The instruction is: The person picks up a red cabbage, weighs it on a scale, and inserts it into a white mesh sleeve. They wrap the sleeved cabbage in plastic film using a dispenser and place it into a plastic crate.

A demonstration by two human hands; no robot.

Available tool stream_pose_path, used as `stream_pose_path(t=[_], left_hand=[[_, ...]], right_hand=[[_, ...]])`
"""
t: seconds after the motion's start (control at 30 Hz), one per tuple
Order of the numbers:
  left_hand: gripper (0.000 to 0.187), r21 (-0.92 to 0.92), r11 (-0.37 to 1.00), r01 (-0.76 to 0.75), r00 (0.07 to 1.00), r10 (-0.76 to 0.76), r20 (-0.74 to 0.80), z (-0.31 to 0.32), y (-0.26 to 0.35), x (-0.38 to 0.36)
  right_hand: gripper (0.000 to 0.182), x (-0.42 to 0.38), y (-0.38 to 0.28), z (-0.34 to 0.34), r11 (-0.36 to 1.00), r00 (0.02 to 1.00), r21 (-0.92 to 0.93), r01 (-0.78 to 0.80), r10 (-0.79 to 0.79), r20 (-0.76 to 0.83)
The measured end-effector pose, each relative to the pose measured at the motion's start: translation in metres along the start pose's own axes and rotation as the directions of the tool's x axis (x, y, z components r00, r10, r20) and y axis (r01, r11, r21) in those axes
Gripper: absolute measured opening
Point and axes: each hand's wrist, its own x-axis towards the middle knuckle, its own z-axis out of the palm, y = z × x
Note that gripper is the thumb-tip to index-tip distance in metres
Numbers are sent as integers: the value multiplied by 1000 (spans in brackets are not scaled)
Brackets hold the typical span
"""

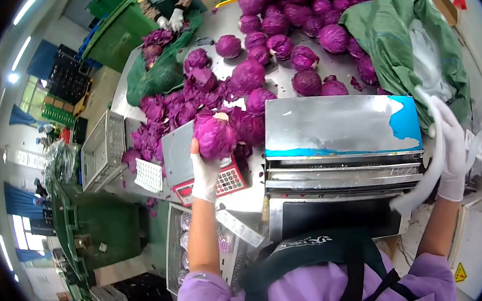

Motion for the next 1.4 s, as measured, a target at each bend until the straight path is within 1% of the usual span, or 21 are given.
stream_pose_path(t=[0.03,0.07,0.1,0.17,0.23,0.37,0.43,0.47,0.53,0.57,0.67,0.73,0.8,0.87,0.97,1.07,1.1,1.2,1.3,1.37,1.4], left_hand=[[80,287,940,-182,978,202,-42,-20,7,5],[76,505,838,-207,933,324,-155,-12,19,-4],[84,700,654,-285,873,480,-93,-42,23,6],[90,887,354,-297,804,594,33,-67,28,10],[98,955,183,-231,831,547,96,-108,22,12],[108,892,440,-106,959,281,-25,-123,50,14],[110,979,-193,69,887,462,29,-104,52,1],[106,958,-283,-46,827,528,196,-90,52,-2],[71,940,174,-295,807,572,147,-33,26,-27],[65,746,543,-385,884,449,129,-10,3,-31],[78,125,976,-178,966,148,214,75,-23,-65],[69,-38,996,-79,992,83,98,85,-27,-69],[65,-134,991,-29,997,38,64,81,-24,-72],[58,-221,967,-128,990,136,22,77,-28,-78],[48,-284,955,-86,985,40,-165,65,-30,-89],[41,-129,991,-25,965,-10,-261,42,-38,-99],[40,-16,1000,-14,967,10,-256,34,-42,-101],[42,-241,970,19,977,-69,-203,36,4,-103],[49,-467,846,259,926,-355,-129,7,3,-85],[49,-374,893,250,923,-337,-187,11,22,-90],[49,-378,890,254,921,-342,-186,17,25,-92]], right_hand=[[43,-2,4,7,999,998,-18,-48,49,31],[33,4,8,26,947,975,-253,-196,160,-154],[26,7,36,14,829,991,-543,131,-123,52],[28,4,47,47,912,996,-400,-90,75,-55],[51,-13,20,92,976,970,-76,-206,214,115],[58,-20,35,143,950,881,-7,-312,292,372],[47,-20,50,171,926,817,-31,-375,346,462],[38,-22,60,189,913,810,-60,-404,387,440],[22,-31,82,229,892,780,-29,-452,410,472],[18,-35,100,247,895,749,-15,-446,382,541],[13,-58,130,303,939,820,-55,-339,323,472],[12,-64,137,316,949,848,-51,-312,302,435],[11,-62,141,321,998,938,29,54,-61,340],[10,-59,144,320,999,951,43,11,-24,307],[12,-58,143,320,996,962,85,-21,-3,272],[30,-58,144,316,998,896,52,-42,15,444],[29,-57,144,317,938,843,135,-319,215,493],[27,-60,134,307,864,703,31,-503,389,595],[20,-73,113,299,632,184,-97,-769,363,913],[20,-75,104,305,793,238,-366,-487,523,818],[20,-79,101,315,876,384,-323,-358,453,804]])
